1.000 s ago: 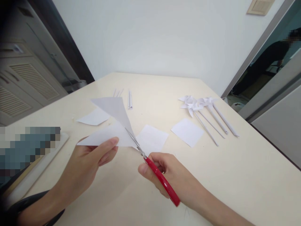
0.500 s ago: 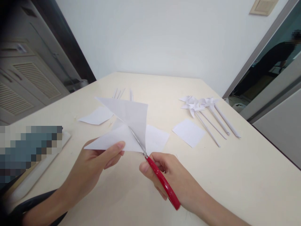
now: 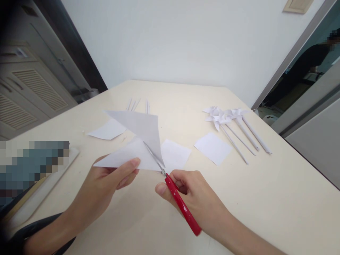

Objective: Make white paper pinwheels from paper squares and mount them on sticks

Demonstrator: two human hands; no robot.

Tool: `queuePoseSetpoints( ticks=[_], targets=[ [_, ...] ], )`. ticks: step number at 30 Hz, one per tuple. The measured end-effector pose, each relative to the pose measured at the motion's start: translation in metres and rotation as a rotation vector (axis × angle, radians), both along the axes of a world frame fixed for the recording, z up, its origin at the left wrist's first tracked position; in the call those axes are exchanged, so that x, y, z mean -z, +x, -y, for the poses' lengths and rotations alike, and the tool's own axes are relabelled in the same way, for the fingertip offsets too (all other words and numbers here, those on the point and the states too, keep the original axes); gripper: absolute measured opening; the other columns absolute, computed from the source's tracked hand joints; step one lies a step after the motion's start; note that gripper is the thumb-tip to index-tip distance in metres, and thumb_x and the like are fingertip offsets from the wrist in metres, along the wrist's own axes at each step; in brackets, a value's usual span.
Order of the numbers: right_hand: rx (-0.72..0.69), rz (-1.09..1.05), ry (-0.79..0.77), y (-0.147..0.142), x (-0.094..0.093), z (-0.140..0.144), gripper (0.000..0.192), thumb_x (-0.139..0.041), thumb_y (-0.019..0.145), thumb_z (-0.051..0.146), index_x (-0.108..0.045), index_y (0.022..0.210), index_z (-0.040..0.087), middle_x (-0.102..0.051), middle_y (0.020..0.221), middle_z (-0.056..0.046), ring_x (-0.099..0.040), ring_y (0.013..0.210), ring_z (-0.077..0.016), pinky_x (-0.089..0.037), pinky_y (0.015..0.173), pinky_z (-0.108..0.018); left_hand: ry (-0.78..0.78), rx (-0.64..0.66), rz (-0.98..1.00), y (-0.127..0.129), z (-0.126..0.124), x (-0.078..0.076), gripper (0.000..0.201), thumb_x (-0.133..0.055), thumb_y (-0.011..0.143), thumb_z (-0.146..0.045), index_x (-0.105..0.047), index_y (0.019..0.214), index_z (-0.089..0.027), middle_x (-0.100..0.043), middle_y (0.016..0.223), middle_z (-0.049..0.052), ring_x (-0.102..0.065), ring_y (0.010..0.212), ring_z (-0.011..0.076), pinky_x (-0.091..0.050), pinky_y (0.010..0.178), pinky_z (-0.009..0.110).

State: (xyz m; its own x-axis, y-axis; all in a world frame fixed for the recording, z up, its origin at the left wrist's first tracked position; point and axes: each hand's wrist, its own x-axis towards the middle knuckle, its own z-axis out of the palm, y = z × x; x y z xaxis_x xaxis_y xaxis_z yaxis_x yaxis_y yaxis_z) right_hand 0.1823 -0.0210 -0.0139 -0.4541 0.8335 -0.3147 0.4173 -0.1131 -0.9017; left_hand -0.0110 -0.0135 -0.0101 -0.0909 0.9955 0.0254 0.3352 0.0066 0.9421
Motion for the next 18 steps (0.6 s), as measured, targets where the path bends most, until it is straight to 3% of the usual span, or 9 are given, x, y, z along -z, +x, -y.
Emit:
queuePoseSetpoints(
  ticks=[5, 12, 18],
  targets=[
    [-0.026, -0.002, 0.057, 0.0032, 0.0014, -0.0012, 0.041, -0.055, 0.086, 0.046, -0.039, 0.061, 0.018, -0.038, 0.044, 0.007, -0.035, 0.039, -0.0054, -0.02, 0.042, -0.023, -0.049, 0.037, 0.075, -0.0029, -0.0008, 0.0021, 0.024, -0.056, 0.078, -0.033, -0.051, 0.06, -0.019, -0.046, 0.05, -0.005, -0.037, 0.044, 0.0092, -0.03, 0.042, 0.021],
    [-0.016, -0.073, -0.012, 0.0026, -0.0033, 0.0013, 0.038, -0.057, 0.085, 0.045, -0.04, 0.064, 0.019, -0.037, 0.046, 0.008, -0.032, 0.04, -0.0051, -0.021, 0.041, -0.021, -0.036, 0.026, 0.064, -0.0048, -0.0013, 0.0043, 0.022, -0.056, 0.077, -0.033, -0.052, 0.061, -0.019, -0.049, 0.052, -0.004, -0.039, 0.045, 0.0097, -0.031, 0.043, 0.022],
    [-0.011, -0.066, 0.025, -0.0005, 0.0008, 0.0007, 0.039, -0.054, 0.087, 0.046, -0.041, 0.063, 0.019, -0.038, 0.044, 0.008, -0.034, 0.039, -0.0053, -0.021, 0.041, -0.022, -0.051, 0.048, 0.078, -0.0027, -0.0018, 0.0008, 0.021, -0.056, 0.076, -0.033, -0.052, 0.061, -0.019, -0.047, 0.051, -0.004, -0.038, 0.044, 0.0097, -0.031, 0.042, 0.022]
  ],
)
